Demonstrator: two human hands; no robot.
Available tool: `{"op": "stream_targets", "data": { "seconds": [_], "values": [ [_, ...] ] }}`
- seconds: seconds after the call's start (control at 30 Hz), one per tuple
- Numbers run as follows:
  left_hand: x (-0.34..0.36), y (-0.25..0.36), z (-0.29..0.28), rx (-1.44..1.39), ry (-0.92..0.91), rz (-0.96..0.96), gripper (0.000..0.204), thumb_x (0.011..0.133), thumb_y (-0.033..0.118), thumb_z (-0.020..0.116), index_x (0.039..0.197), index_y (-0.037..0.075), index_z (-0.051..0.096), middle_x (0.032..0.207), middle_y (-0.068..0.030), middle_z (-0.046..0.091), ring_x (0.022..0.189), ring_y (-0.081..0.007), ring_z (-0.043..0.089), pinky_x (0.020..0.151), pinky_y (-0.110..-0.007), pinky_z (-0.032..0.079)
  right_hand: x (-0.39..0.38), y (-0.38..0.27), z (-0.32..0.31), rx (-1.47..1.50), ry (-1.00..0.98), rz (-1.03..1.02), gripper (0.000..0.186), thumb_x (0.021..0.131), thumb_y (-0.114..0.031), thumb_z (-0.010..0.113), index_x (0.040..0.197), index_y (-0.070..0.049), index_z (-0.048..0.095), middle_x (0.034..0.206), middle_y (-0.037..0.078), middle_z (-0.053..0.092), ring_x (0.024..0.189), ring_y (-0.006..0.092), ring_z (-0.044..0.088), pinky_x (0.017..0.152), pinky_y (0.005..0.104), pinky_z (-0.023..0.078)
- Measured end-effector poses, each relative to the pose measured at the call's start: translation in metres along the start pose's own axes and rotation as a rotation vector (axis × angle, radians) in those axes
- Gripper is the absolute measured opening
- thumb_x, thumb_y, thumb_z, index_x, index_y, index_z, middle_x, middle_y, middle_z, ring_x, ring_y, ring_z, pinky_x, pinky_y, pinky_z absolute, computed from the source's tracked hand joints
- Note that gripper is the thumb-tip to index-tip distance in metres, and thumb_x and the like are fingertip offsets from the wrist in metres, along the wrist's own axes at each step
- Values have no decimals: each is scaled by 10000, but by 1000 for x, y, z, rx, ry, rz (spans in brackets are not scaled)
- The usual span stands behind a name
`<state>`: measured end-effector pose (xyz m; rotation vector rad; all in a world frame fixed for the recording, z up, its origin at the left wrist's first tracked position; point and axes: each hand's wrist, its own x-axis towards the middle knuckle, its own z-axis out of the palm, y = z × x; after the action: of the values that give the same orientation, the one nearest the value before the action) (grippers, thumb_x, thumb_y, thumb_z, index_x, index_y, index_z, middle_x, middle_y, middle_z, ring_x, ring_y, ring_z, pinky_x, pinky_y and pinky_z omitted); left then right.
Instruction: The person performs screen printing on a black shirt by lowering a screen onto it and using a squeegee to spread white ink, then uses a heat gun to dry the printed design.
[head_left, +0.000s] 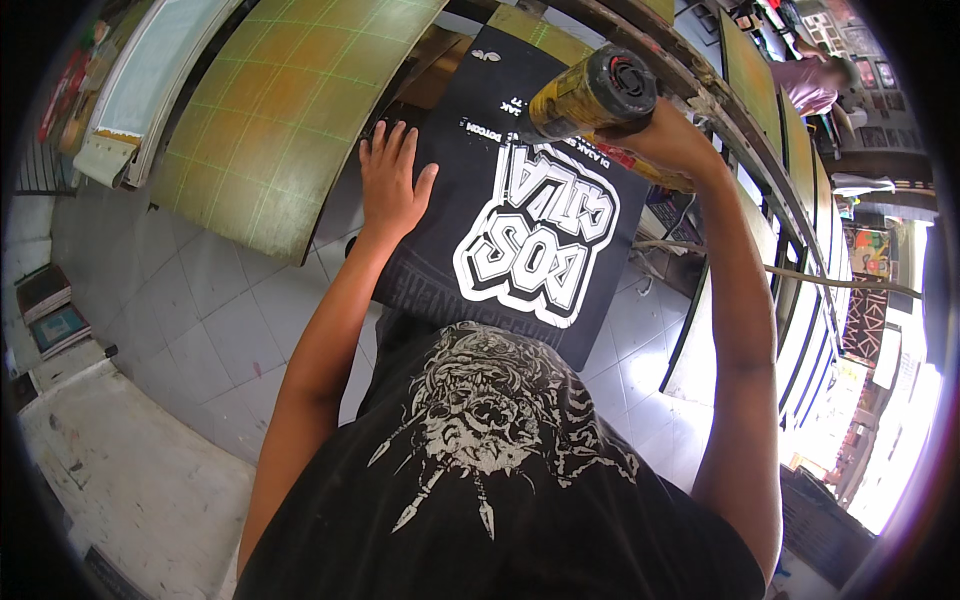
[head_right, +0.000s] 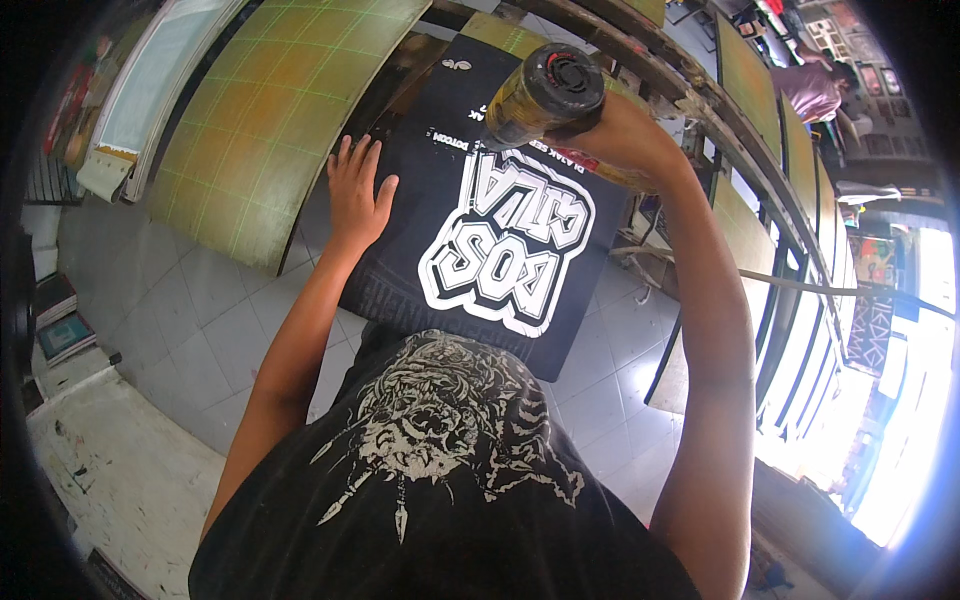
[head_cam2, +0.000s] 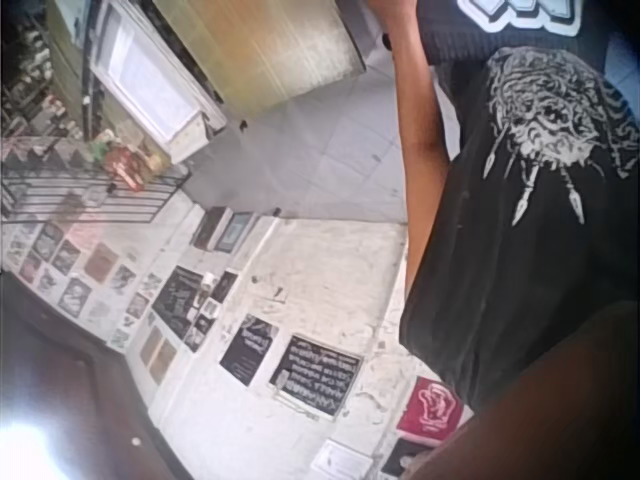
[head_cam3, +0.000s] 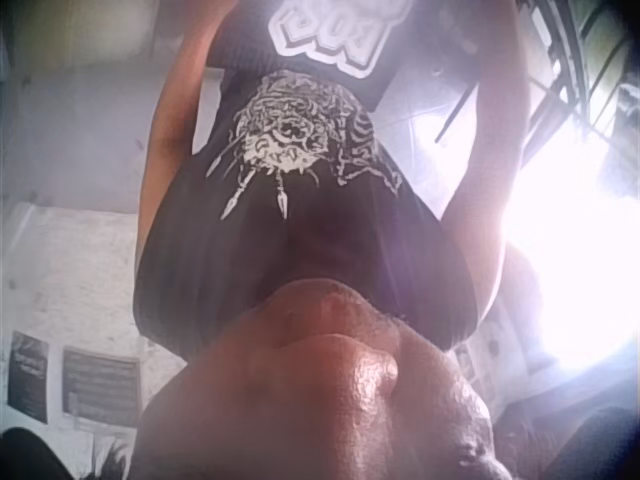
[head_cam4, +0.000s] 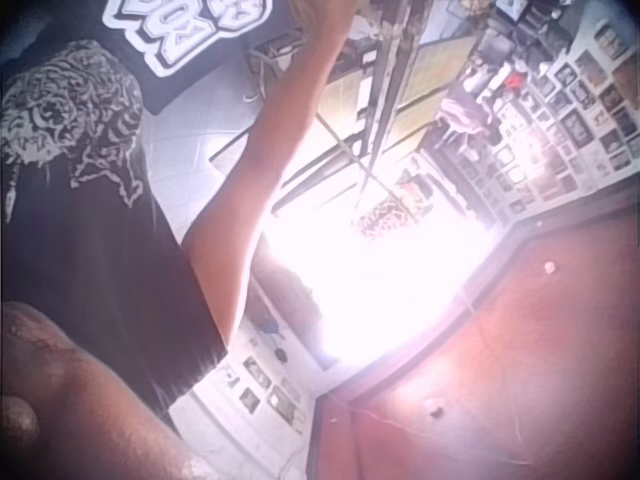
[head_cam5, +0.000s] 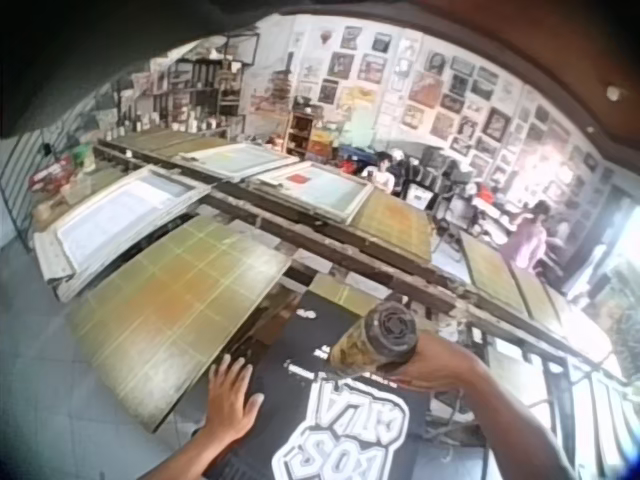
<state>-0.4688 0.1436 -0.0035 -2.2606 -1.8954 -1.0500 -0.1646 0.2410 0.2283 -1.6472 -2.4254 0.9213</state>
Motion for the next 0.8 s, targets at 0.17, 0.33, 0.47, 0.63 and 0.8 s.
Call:
{"op": "stream_targets", "data": {
  "seconds": [0.17,0.33,0.47,0.63,0.8],
  "values": [
    [0,-1,-1,7,-9,2,548,982,403,506,1358,4,502,1441,-214,465,1408,-426,329,1122,-632,233,-2,-11,5,-10,43,-39,493,771,-175,830,1226,-91,661,1153,105,712,1045,205,668,950,350,497],
    [-1,-2,1,-16,-9,2,534,1000,399,477,1353,0,504,1427,-217,477,1396,-416,353,1133,-607,244,4,-10,9,-17,6,-22,536,767,-184,839,1254,-85,638,1180,103,701,1079,206,658,980,347,487],
    [-1,-1,0,-11,-4,11,532,1003,395,471,1352,-5,503,1422,-219,479,1389,-416,360,1137,-593,252,3,-8,8,14,-10,31,542,759,-178,843,1253,-88,639,1190,99,696,1089,204,652,986,348,482],
    [0,0,-1,-16,-7,16,527,995,381,490,1352,-6,502,1427,-219,473,1391,-427,352,1135,-594,254,4,1,7,-39,38,-24,549,759,-151,840,1261,-87,628,1191,101,694,1089,201,648,994,349,476],
    [0,0,0,-5,-12,20,526,986,373,504,1351,-6,500,1428,-219,471,1390,-434,348,1133,-596,256,-2,10,5,36,6,-6,480,779,-182,811,1221,-104,642,1116,88,712,1017,195,660,923,331,493]
  ]
}}
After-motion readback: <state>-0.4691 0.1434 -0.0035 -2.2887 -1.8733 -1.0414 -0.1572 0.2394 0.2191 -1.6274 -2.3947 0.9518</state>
